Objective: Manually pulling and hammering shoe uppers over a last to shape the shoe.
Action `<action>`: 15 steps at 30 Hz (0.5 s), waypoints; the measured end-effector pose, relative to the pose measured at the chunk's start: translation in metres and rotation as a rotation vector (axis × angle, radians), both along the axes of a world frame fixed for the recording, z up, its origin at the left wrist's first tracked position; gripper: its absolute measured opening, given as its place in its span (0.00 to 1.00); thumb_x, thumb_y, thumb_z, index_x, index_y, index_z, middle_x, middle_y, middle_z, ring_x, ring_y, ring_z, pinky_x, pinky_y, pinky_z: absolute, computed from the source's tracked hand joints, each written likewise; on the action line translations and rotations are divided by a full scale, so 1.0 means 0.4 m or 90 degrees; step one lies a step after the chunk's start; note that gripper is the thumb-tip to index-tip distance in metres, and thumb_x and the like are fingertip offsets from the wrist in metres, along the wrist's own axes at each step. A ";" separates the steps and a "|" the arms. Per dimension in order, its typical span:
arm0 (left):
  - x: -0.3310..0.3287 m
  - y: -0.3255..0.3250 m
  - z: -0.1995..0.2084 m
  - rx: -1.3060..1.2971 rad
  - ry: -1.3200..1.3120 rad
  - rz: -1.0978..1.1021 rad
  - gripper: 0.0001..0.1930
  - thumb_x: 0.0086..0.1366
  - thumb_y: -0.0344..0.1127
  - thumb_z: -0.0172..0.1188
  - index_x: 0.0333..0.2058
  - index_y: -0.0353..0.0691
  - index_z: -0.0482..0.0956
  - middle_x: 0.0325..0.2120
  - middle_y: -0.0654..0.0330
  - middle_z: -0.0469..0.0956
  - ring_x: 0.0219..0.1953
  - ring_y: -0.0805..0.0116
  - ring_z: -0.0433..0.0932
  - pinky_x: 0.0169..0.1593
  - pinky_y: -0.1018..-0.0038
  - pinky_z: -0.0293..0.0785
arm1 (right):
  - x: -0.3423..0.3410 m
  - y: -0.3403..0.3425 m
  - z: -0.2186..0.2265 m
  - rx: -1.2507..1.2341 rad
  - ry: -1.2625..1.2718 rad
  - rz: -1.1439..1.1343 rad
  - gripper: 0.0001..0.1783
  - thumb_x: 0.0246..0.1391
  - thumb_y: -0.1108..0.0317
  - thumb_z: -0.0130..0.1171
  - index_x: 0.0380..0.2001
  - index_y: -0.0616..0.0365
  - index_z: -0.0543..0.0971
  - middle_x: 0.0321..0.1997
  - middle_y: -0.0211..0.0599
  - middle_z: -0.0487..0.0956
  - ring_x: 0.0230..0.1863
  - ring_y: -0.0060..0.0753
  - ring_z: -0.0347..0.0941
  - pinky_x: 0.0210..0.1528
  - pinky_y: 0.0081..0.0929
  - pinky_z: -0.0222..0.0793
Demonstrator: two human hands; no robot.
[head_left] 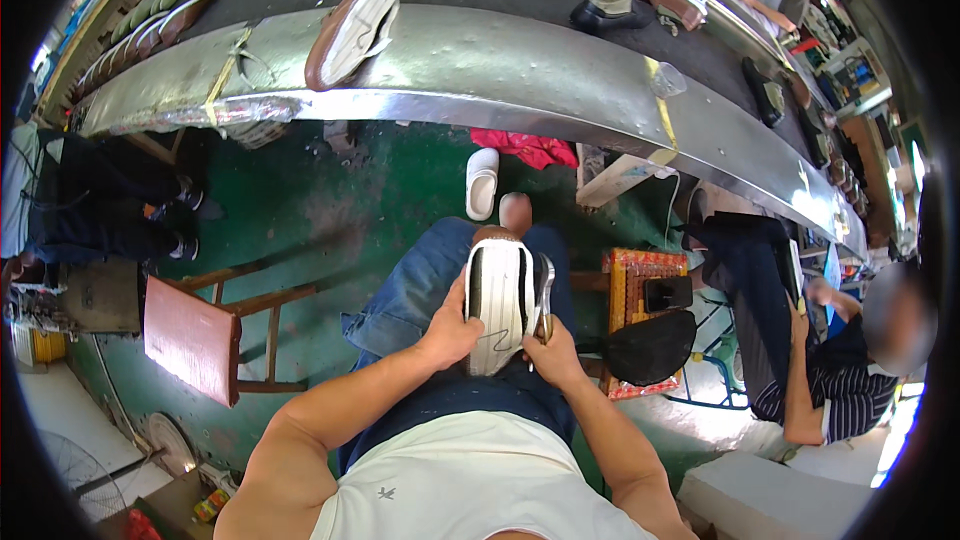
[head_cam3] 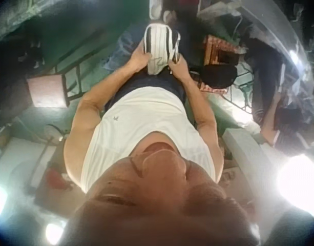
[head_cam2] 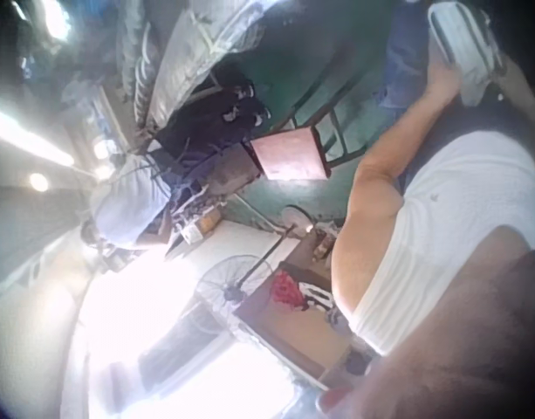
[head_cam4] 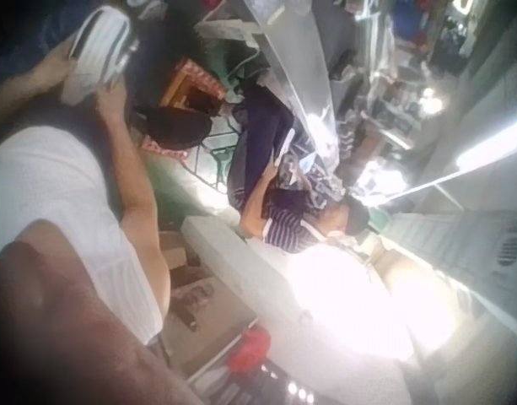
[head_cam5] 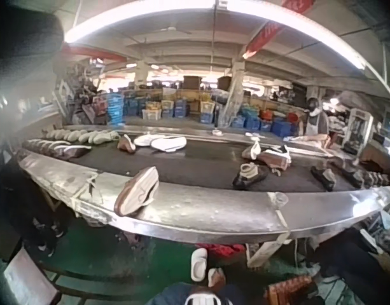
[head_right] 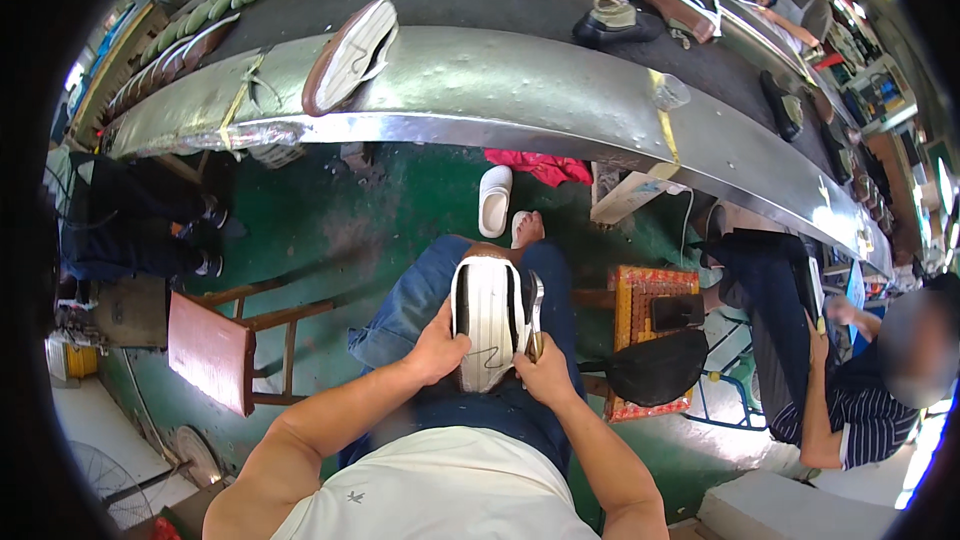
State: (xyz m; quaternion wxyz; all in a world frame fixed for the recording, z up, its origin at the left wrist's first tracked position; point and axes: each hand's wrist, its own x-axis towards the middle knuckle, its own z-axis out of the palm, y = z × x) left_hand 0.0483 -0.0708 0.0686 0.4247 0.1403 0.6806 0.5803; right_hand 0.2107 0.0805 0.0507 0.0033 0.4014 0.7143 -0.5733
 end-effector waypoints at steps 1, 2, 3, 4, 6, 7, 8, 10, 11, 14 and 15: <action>-0.021 0.008 -0.006 0.001 0.006 -0.009 0.43 0.57 0.22 0.51 0.73 0.39 0.52 0.60 0.51 0.73 0.61 0.62 0.73 0.64 0.69 0.67 | 0.009 0.006 0.000 0.033 -0.014 0.030 0.16 0.54 0.68 0.62 0.43 0.66 0.74 0.26 0.36 0.78 0.24 0.29 0.78 0.27 0.29 0.73; -0.042 0.012 -0.020 0.031 0.000 -0.126 0.44 0.56 0.21 0.51 0.74 0.41 0.51 0.61 0.52 0.72 0.63 0.63 0.70 0.65 0.70 0.65 | 0.014 0.020 0.005 0.015 -0.032 0.050 0.20 0.51 0.69 0.63 0.45 0.67 0.74 0.29 0.37 0.80 0.25 0.30 0.78 0.29 0.30 0.74; -0.060 0.022 -0.033 0.059 -0.007 -0.244 0.46 0.54 0.20 0.51 0.74 0.42 0.51 0.63 0.54 0.70 0.65 0.64 0.67 0.67 0.71 0.63 | 0.024 0.032 0.011 0.013 -0.030 0.044 0.20 0.51 0.69 0.63 0.45 0.67 0.74 0.29 0.37 0.80 0.25 0.30 0.78 0.29 0.30 0.74; -0.084 0.051 -0.011 0.132 -0.108 -0.317 0.50 0.51 0.18 0.52 0.75 0.43 0.49 0.64 0.57 0.68 0.67 0.64 0.64 0.69 0.72 0.59 | 0.040 0.043 0.020 -0.028 -0.015 0.045 0.20 0.52 0.69 0.63 0.46 0.68 0.74 0.30 0.38 0.81 0.26 0.29 0.78 0.29 0.30 0.75; -0.106 0.090 -0.005 0.138 -0.227 -0.373 0.52 0.51 0.20 0.57 0.76 0.42 0.45 0.68 0.56 0.63 0.69 0.63 0.62 0.71 0.72 0.56 | 0.071 0.067 0.066 -0.068 -0.038 0.042 0.19 0.57 0.67 0.63 0.47 0.69 0.74 0.33 0.38 0.82 0.26 0.28 0.78 0.30 0.30 0.75; -0.094 0.096 -0.027 0.177 -0.287 -0.376 0.53 0.52 0.22 0.60 0.76 0.41 0.43 0.69 0.54 0.62 0.69 0.63 0.62 0.71 0.71 0.56 | 0.109 0.086 0.042 -0.023 -0.033 0.021 0.18 0.61 0.64 0.62 0.46 0.67 0.75 0.33 0.39 0.83 0.28 0.28 0.79 0.32 0.31 0.76; -0.068 0.089 -0.037 0.168 -0.302 -0.377 0.53 0.52 0.22 0.60 0.76 0.41 0.43 0.69 0.54 0.62 0.69 0.63 0.62 0.71 0.71 0.56 | 0.136 0.086 0.064 0.001 -0.041 0.002 0.18 0.62 0.63 0.61 0.47 0.67 0.75 0.32 0.40 0.83 0.28 0.29 0.80 0.33 0.31 0.76; -0.013 0.070 -0.053 0.041 0.005 -0.376 0.57 0.55 0.28 0.68 0.75 0.38 0.38 0.70 0.50 0.59 0.70 0.61 0.60 0.71 0.71 0.54 | 0.182 0.099 0.127 0.061 -0.089 0.034 0.18 0.64 0.61 0.59 0.47 0.66 0.75 0.31 0.43 0.83 0.31 0.38 0.81 0.36 0.34 0.76; 0.012 0.057 -0.052 0.030 -0.009 -0.383 0.57 0.55 0.28 0.68 0.75 0.38 0.38 0.70 0.50 0.59 0.70 0.61 0.60 0.71 0.71 0.54 | 0.200 0.104 0.164 0.097 -0.126 0.089 0.17 0.64 0.61 0.58 0.47 0.65 0.75 0.30 0.46 0.83 0.32 0.45 0.82 0.38 0.38 0.76; 0.038 0.057 -0.069 0.000 0.115 -0.356 0.60 0.56 0.32 0.72 0.75 0.35 0.33 0.72 0.46 0.56 0.72 0.60 0.57 0.72 0.72 0.52 | 0.213 0.101 0.230 0.186 -0.127 0.253 0.21 0.63 0.64 0.57 0.55 0.65 0.73 0.43 0.56 0.81 0.45 0.61 0.79 0.49 0.46 0.73; 0.045 0.051 -0.082 -0.005 0.110 -0.359 0.60 0.56 0.32 0.72 0.75 0.35 0.33 0.72 0.46 0.56 0.72 0.60 0.57 0.72 0.72 0.52 | 0.211 0.099 0.237 0.230 -0.082 0.337 0.24 0.62 0.65 0.58 0.58 0.65 0.72 0.48 0.58 0.80 0.50 0.64 0.76 0.53 0.47 0.72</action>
